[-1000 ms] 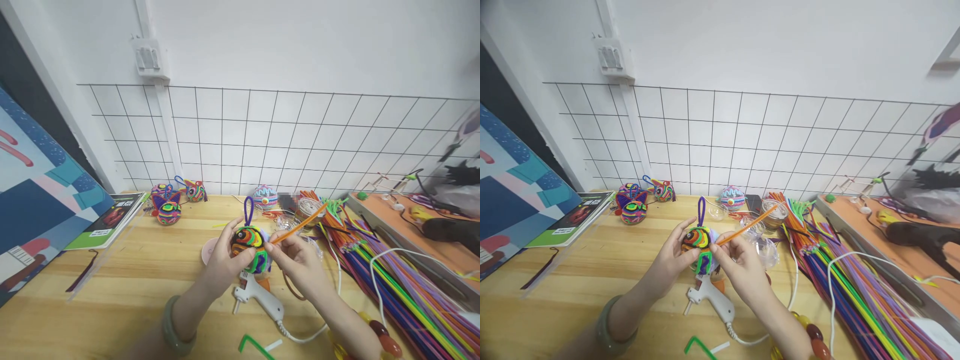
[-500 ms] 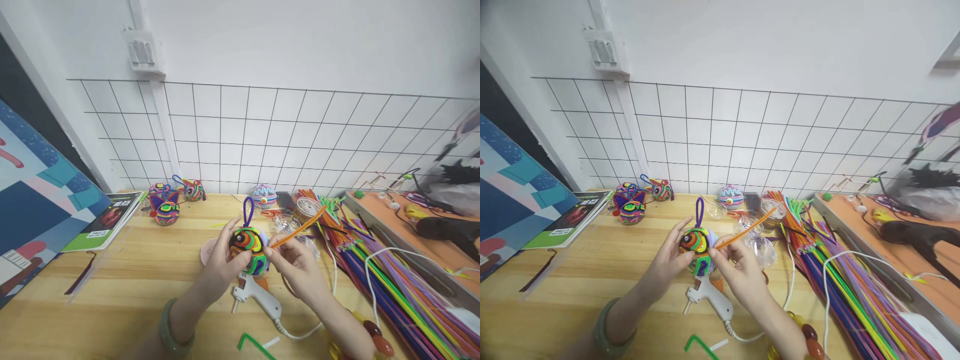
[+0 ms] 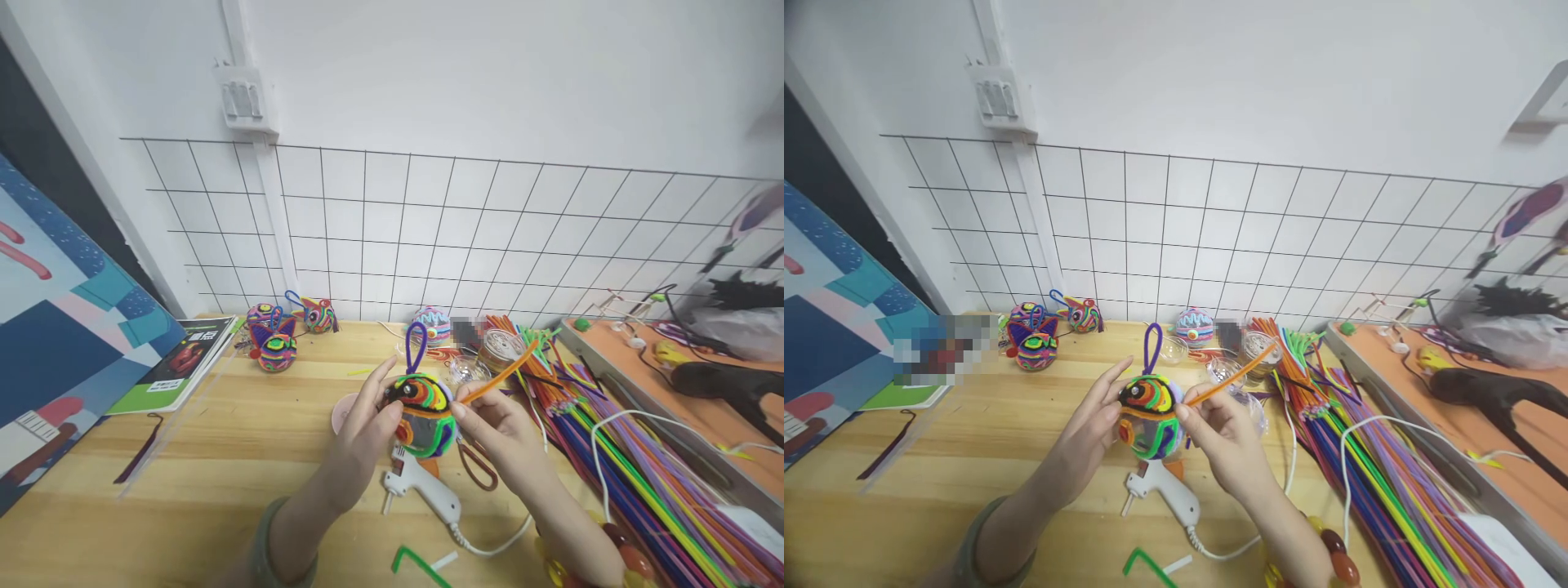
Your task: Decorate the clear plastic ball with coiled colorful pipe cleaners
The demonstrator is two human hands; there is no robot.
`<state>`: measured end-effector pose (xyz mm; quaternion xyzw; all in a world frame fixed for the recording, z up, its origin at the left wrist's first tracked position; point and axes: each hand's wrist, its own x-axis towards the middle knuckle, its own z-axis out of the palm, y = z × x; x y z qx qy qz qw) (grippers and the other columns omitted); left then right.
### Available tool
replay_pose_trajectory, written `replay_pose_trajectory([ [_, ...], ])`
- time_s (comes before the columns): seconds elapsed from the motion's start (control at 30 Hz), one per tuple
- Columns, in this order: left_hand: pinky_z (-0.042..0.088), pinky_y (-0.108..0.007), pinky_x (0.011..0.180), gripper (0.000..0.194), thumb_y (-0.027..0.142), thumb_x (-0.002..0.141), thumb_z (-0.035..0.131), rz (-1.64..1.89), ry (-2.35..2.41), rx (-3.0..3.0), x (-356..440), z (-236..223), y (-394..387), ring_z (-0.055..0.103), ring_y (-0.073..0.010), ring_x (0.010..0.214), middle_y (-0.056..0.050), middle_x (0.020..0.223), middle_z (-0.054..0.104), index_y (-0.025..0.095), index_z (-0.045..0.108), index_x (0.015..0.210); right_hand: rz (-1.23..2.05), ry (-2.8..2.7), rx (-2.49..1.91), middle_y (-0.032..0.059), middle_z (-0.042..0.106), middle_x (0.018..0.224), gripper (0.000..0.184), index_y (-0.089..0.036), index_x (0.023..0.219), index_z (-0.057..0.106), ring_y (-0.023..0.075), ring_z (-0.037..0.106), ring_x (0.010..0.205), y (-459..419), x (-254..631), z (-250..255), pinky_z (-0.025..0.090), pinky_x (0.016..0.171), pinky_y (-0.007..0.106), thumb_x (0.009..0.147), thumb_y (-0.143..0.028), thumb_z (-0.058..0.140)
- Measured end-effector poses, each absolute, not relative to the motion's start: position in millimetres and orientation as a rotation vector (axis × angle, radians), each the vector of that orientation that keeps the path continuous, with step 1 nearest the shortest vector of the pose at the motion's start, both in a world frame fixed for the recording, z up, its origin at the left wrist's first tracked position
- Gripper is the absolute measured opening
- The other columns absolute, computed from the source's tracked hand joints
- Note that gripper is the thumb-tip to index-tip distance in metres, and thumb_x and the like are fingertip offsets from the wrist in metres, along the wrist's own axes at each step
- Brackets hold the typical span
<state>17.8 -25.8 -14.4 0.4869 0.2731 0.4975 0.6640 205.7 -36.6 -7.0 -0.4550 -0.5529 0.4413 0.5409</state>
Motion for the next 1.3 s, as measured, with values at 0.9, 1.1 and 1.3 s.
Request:
replay_pose_trajectory([
  [0.9,0.038,-0.044,0.106,0.070,0.032,0.081,0.067,0.815,0.396,1.216,43,-22,-59,0.045,-0.0307,0.130,-0.015,0.141,0.048,0.024,0.035,0.143,0.996,-1.339,-1.142,0.0113,0.061,0.129,0.058,-0.026,0.133,0.054,0.0279,0.051,0.126,-123,214,-20,0.037,0.107,0.047,0.086,-0.060,0.051],
  [1.1,0.036,-0.047,0.107,0.080,0.038,0.080,0.068,0.764,0.424,1.251,57,-30,-59,0.042,-0.0314,0.132,-0.018,0.146,0.042,0.024,0.026,0.148,0.980,-1.307,-1.130,0.0121,0.062,0.129,0.059,-0.024,0.135,0.052,0.0284,0.052,0.126,-124,227,-31,0.040,0.105,0.045,0.087,-0.059,0.049],
  [1.3,0.035,-0.052,0.105,0.057,0.032,0.078,0.070,1.030,0.978,1.919,55,-14,-66,0.043,-0.0324,0.129,-0.015,0.139,0.050,0.026,0.051,0.131,0.600,-1.406,-1.268,0.0129,0.056,0.135,0.051,-0.023,0.135,0.049,0.0298,0.050,0.127,-118,246,-57,0.042,0.104,0.049,0.089,-0.042,0.055],
])
